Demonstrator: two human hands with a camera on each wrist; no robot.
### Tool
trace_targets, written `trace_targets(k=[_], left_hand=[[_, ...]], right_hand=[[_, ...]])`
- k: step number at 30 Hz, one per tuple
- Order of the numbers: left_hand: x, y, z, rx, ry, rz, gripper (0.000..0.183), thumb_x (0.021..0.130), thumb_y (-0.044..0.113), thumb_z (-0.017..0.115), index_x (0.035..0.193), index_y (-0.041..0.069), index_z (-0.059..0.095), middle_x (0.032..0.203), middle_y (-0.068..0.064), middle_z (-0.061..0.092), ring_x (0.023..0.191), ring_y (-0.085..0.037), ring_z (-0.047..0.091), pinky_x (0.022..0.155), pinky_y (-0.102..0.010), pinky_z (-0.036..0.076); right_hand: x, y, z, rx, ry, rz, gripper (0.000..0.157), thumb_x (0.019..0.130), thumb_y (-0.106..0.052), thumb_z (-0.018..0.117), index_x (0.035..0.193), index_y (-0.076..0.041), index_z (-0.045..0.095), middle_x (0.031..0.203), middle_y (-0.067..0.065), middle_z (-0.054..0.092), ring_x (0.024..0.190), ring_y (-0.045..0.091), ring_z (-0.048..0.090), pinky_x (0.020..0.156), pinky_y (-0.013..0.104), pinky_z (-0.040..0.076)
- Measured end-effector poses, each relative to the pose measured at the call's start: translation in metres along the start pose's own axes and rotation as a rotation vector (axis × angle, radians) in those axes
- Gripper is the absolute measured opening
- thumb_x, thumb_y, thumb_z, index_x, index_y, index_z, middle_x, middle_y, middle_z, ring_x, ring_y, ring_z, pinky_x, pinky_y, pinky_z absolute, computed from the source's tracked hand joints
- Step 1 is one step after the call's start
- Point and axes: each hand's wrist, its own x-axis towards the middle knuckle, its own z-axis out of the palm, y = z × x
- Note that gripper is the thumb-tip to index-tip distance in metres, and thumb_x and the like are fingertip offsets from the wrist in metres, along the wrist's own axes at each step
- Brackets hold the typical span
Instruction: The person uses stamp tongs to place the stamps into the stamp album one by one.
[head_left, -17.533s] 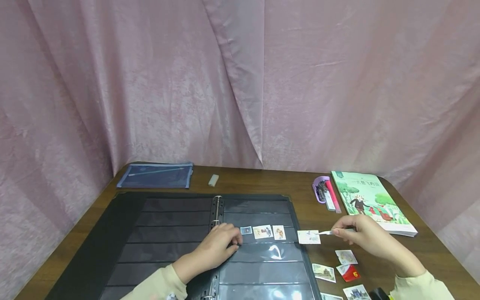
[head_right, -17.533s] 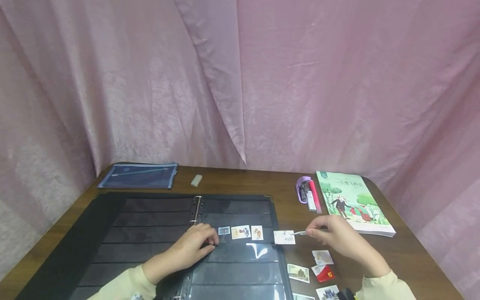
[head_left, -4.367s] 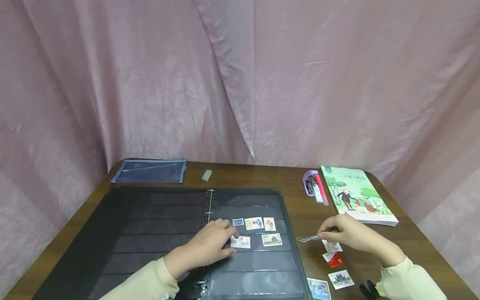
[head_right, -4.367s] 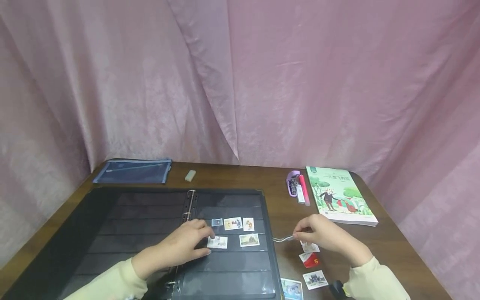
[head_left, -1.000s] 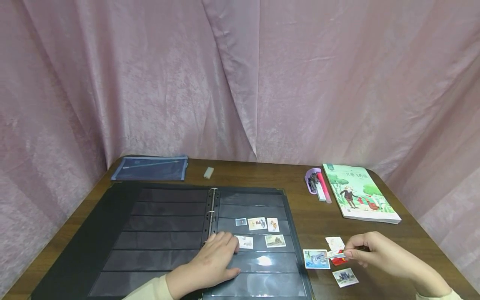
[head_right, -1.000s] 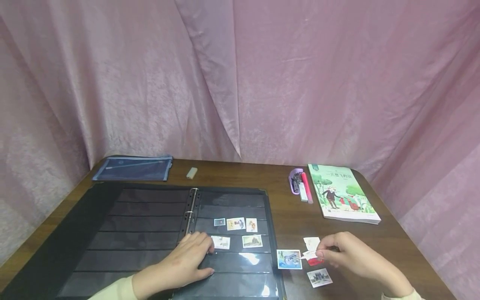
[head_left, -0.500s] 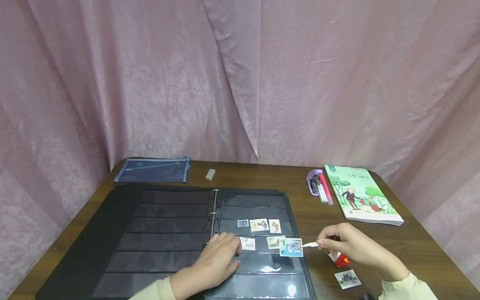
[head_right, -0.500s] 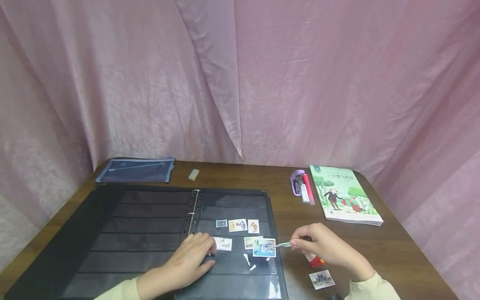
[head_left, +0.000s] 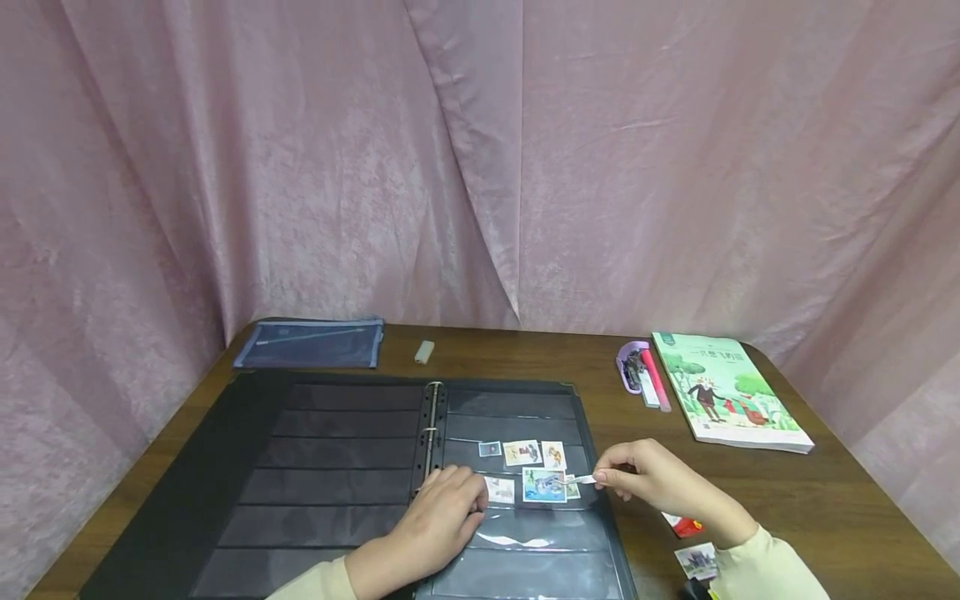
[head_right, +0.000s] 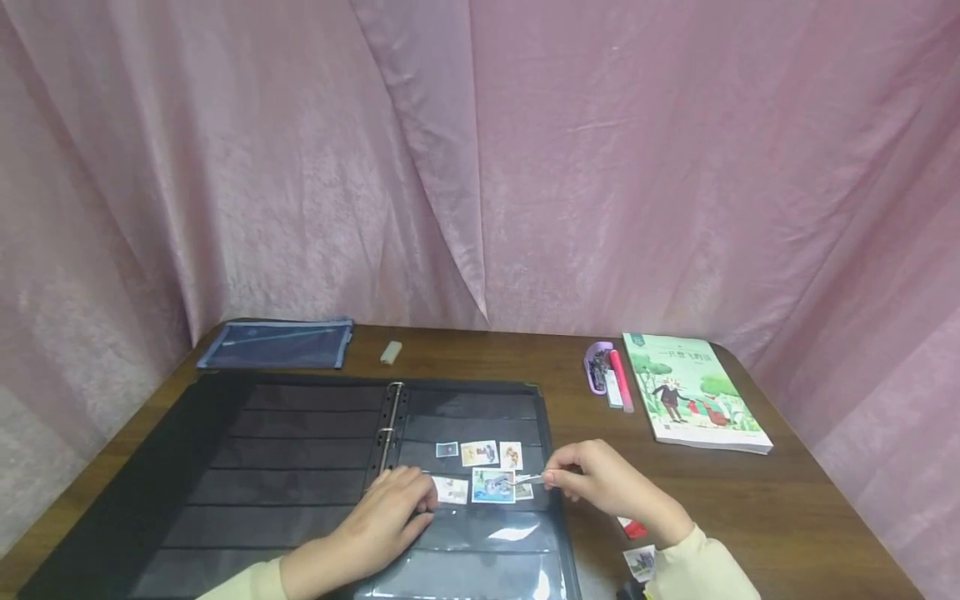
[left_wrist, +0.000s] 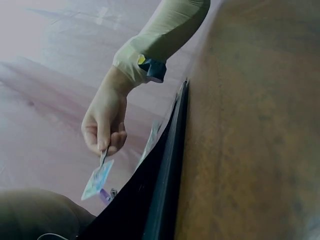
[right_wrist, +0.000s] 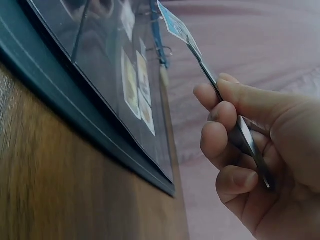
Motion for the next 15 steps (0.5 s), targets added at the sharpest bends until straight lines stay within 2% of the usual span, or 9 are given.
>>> trace_targets(k=[5,15], left_hand=[[0.0,0.0,-0.001,-0.008,0.01,0.006,0.02,0.071,0.017,0.07,0.076,0.022,0.05,0.071,0.015,0.045,0.069,-0.001,0.038,0.063,-0.017,0.03],[0.0,0.002,-0.001,-0.022,0.027,0.004,0.021,0.07,0.014,0.07,0.074,0.023,0.051,0.07,0.015,0.045,0.069,-0.001,0.039,0.064,-0.017,0.03]], right_hand=[[0.013,0.003,0.009,-0.02,-0.014,-0.034,0.022,0.088,-0.029,0.054,0.077,-0.013,0.064,0.059,-0.008,0.053,0.052,-0.007,0.043,0.048,0.018,0.042],[0.031,0.0,0.024,-0.043,-0.031,-0.033,0.019,0.087,-0.028,0.056,0.076,-0.014,0.064,0.059,-0.011,0.05,0.053,-0.006,0.043,0.05,0.017,0.041]])
